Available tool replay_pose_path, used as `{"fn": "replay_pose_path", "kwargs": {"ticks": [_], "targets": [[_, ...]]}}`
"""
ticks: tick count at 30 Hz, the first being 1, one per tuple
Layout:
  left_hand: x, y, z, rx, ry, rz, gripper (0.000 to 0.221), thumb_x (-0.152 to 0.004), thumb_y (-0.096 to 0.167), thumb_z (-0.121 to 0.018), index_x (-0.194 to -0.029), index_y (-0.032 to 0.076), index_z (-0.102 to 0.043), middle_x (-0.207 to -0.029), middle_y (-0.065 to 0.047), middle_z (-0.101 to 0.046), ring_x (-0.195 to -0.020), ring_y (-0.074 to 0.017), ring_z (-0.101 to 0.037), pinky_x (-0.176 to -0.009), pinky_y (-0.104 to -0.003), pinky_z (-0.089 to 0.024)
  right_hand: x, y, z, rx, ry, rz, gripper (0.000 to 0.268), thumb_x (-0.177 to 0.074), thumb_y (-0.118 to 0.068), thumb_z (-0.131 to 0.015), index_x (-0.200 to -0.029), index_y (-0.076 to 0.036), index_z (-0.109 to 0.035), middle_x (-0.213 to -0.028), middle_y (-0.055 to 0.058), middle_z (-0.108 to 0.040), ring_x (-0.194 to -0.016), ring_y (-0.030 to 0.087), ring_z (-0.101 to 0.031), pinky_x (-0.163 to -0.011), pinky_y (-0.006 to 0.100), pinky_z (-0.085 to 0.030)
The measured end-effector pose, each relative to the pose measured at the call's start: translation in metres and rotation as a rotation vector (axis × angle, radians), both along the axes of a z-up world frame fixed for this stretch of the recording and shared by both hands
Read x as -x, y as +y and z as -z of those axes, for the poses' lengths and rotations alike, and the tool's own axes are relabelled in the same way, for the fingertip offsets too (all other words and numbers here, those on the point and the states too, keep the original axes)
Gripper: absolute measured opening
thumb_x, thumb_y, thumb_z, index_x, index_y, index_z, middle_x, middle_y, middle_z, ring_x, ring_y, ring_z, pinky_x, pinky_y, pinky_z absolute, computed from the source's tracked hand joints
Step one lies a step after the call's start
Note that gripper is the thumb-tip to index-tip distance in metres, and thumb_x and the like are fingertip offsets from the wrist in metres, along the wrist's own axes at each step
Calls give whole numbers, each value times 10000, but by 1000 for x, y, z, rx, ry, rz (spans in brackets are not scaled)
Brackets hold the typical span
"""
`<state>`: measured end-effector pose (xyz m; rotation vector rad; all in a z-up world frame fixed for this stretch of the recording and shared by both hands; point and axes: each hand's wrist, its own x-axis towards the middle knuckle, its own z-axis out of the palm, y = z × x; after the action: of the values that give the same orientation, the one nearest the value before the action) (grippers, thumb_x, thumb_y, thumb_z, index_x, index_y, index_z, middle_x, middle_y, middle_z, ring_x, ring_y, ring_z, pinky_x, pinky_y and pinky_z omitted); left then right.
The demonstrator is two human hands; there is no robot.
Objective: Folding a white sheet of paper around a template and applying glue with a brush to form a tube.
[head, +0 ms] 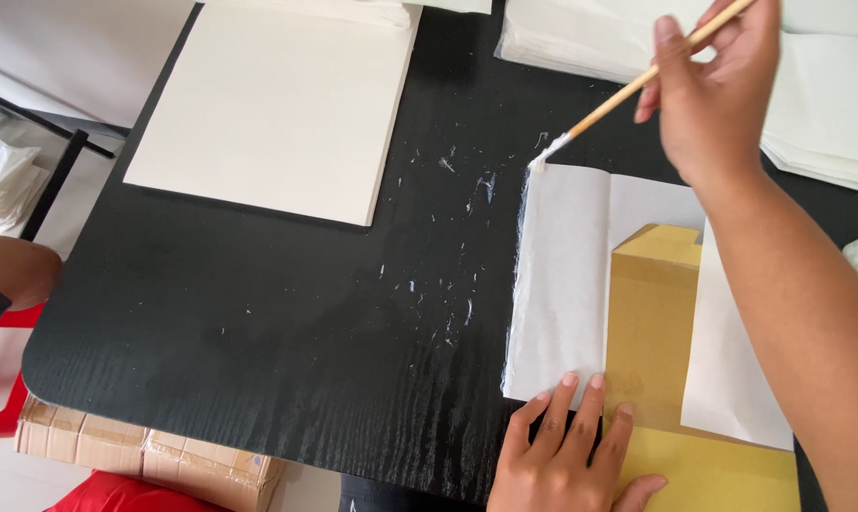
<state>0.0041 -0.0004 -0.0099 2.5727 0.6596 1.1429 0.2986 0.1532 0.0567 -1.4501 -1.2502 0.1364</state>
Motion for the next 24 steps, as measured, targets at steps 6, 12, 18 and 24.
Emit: {"fn": "replay_pose_path", "kwargs": {"ticks": [6,12,18,24], "targets": [[0,0,2,-9,-15,-3,536,-1139,503,-421,-1117,103,-777,-1228,-180,-769,-1129,-348,-742,-899,-418,-532,13,-10,-10,-1,176,-5,285,-1253,0,-547,-1126,-114,-319,-905,145,-459,-515,179,-445,-467,301,-440],[-1,0,3,-2,-21,-6,544,-1139,503,-405,-1118,104,-774,-1243,-174,-762,-1129,-346,-739,-906,-414,-520,25,-9,-4,267,245,-106,257,-1171,-115,-571,-1104,-124,-322,-827,123,-497,-485,178,-487,-491,314,-499],[0,0,1,-1,-7,-5,547,-1147,495,-391,-1119,100,-767,-1238,-175,-763,-1131,-349,-738,-908,-414,-522,1,5,0,-11,-29,-7,283,-1248,-30,-559,-1131,-55,-302,-1073,156,-413,-562,228,-549,-512,312,-533],[-1,-1,3,-11,-24,-16,570,-1156,497,-358,-1106,109,-772,-1227,-173,-769,-1120,-347,-744,-893,-414,-527,2,-4,-7,-94,12,-63,251,-1298,14,-512,-1202,-63,-294,-1063,144,-376,-592,212,-476,-504,328,-474]]}}
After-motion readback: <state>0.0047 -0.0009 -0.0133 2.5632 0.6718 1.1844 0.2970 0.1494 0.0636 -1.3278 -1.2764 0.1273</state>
